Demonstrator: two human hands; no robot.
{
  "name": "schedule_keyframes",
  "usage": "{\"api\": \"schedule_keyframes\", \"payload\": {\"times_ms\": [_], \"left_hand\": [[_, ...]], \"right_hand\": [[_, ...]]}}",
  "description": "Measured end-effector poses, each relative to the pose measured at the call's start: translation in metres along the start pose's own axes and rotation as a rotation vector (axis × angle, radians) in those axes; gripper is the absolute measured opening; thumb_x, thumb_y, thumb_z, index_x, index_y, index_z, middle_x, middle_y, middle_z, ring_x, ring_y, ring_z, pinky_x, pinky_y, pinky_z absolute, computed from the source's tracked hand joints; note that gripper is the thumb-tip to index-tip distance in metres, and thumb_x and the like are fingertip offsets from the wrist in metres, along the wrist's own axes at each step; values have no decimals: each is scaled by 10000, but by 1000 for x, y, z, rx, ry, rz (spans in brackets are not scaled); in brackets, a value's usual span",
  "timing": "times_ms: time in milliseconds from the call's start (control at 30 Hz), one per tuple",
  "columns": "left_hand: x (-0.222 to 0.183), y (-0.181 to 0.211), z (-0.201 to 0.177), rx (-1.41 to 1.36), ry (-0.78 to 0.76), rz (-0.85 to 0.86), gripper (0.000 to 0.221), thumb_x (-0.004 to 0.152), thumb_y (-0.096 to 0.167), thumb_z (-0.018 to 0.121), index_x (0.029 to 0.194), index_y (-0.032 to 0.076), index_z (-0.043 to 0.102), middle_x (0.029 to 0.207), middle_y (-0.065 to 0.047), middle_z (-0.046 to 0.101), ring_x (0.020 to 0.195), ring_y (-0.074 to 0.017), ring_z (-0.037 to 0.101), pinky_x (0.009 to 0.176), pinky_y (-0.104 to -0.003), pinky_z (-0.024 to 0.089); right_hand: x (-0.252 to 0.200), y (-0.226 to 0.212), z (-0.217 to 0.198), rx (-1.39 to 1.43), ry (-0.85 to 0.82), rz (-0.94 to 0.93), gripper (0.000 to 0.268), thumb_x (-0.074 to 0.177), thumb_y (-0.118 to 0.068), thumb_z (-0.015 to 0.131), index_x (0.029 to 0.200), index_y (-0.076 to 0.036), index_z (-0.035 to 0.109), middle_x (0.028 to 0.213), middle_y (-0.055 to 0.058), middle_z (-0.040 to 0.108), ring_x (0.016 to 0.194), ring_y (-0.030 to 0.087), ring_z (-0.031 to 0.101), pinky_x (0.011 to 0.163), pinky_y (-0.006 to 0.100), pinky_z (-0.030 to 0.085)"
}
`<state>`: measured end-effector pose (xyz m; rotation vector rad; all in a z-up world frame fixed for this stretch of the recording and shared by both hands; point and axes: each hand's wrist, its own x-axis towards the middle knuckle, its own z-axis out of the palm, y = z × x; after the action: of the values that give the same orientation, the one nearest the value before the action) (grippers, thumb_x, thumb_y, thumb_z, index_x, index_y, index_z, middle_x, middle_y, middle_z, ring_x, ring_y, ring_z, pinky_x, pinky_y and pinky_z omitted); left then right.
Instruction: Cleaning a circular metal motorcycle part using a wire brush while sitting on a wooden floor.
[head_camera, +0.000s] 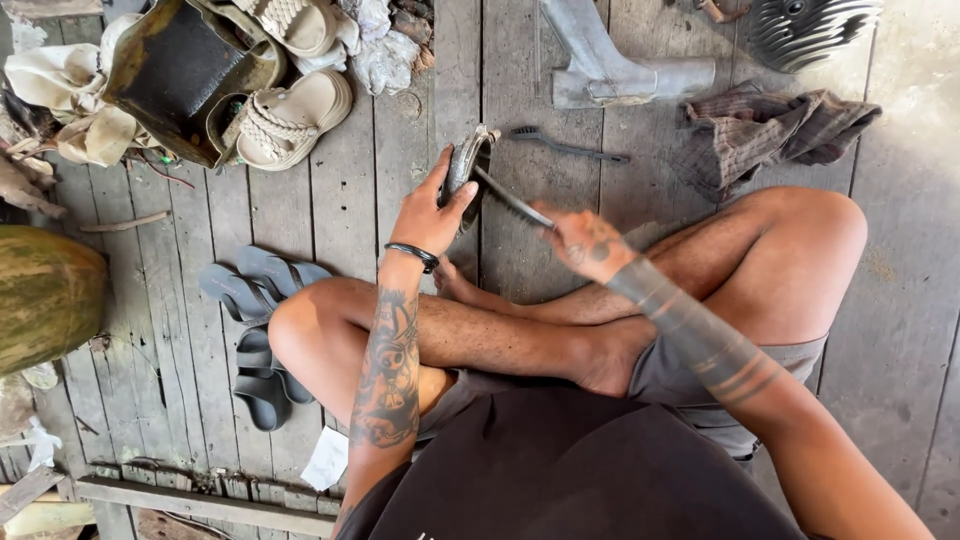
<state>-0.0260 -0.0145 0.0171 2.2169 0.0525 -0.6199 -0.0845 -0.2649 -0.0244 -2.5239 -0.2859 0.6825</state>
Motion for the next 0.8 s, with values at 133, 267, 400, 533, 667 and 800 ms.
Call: {"api": "schedule_keyframes", "payload": {"times_ms": [133,267,400,533,667,800], "left_hand": [[0,-3,2,-17,19,-1,693,980,589,557,1579,307,351,1492,-188,539,1344,-442,516,1142,-525,439],[-1,1,6,1,37,8,701,988,601,539,1585,292,340,1477,-214,546,1324,-457,533,1138,-539,441],[-6,2,4,-9,43,-12,705,976,602,536,1580,292,346,1455,-217,566,1309,-454,546,1131,-535,451],[-2,-1,9,10,35,37,700,979,592,551,1583,305,346,1455,-198,575,1307,-445,552,1122,-527,458],[2,-6,10,6,53,40,697,977,588,547,1577,294,353,1444,-213,576,1300,-453,551,1126,-537,453],[1,-9,15,1,41,36,692,972,578,570,1578,326,353,1458,-177,575,1313,-429,548,1129,-517,459]], "right_hand": [[-32,-61,-45,220,-285,109,492,1085,-214,466,1555,-79,422,1494,215,505,1041,324,743,891,426,608],[-1,-66,-23,27,-125,237,562,1109,-360,431,1587,-65,398,1469,248,538,1050,376,724,921,457,589],[-18,-44,33,128,-91,112,498,1091,-319,441,1570,-187,411,1387,203,625,918,357,761,771,459,651],[-4,-43,42,-47,35,205,495,1087,-374,435,1531,-158,469,1222,240,711,862,372,765,736,476,641],[-24,-32,102,-60,80,143,529,1060,-466,405,1546,-257,409,1172,201,735,817,312,781,659,441,633],[0,5,120,-733,9,-30,514,1048,-368,452,1538,-211,443,1241,120,719,927,246,773,810,395,614]]}}
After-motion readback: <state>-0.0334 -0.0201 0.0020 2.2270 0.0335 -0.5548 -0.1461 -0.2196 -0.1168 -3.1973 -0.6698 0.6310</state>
